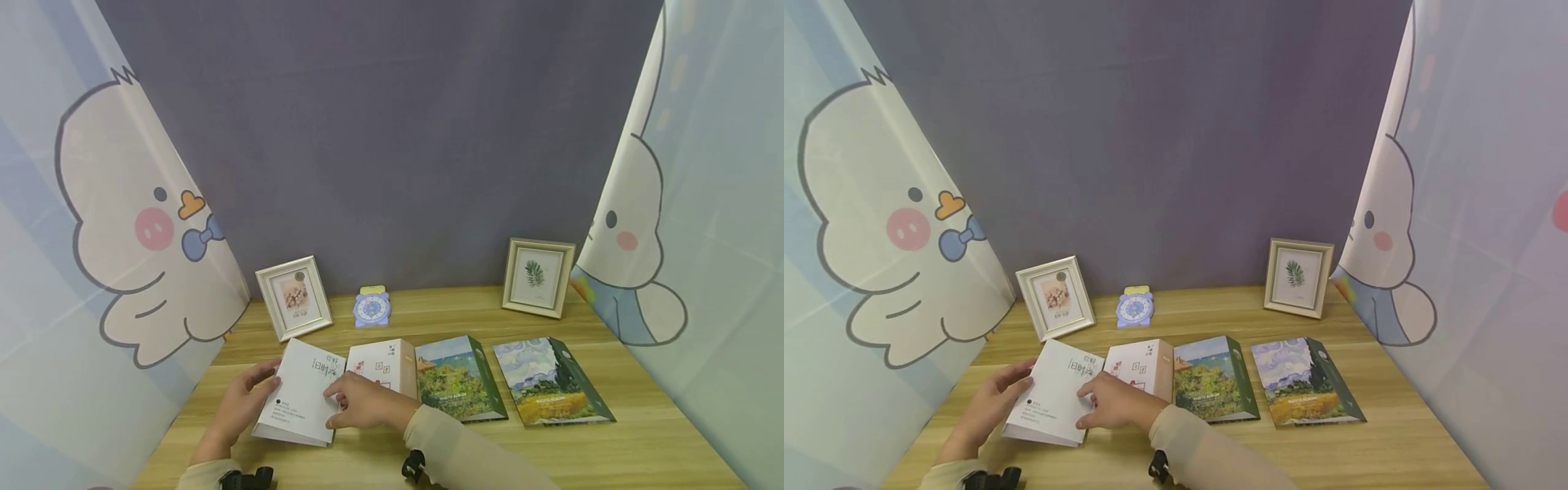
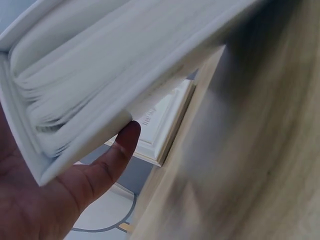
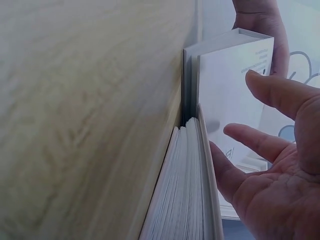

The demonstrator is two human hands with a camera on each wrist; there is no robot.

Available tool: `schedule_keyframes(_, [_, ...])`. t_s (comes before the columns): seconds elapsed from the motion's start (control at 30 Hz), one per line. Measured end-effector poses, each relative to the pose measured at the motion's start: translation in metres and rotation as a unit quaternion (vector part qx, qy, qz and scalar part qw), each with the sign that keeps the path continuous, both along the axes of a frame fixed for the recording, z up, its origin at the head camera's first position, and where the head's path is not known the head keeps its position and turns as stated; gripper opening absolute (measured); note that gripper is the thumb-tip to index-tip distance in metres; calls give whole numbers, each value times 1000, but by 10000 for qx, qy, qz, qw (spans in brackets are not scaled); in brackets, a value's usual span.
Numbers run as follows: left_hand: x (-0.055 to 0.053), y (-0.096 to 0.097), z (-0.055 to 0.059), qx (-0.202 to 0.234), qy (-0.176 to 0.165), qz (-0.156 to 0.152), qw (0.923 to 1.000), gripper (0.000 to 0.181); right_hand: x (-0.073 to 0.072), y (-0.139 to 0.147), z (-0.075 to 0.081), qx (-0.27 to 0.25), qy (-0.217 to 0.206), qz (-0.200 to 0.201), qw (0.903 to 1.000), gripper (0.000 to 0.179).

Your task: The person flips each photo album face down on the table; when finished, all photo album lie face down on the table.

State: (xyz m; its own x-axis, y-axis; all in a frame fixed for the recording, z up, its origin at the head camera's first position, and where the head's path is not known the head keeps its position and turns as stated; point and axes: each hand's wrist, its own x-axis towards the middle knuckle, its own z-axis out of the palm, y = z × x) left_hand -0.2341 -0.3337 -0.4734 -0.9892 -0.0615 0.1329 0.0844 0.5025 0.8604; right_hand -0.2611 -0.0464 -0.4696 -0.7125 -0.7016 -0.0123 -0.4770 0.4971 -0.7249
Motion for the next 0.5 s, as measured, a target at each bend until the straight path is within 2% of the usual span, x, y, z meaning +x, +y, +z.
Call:
schedule_keyframes(0.13, [2, 3, 4, 231, 0, 30, 9997, 45, 0, -1, -1, -89, -28, -9, 10000, 53])
schedule_keyframes(0.5, [8, 9, 10, 684, 59, -90, 9976, 50, 4, -7, 3, -191, 213, 107, 9995, 54])
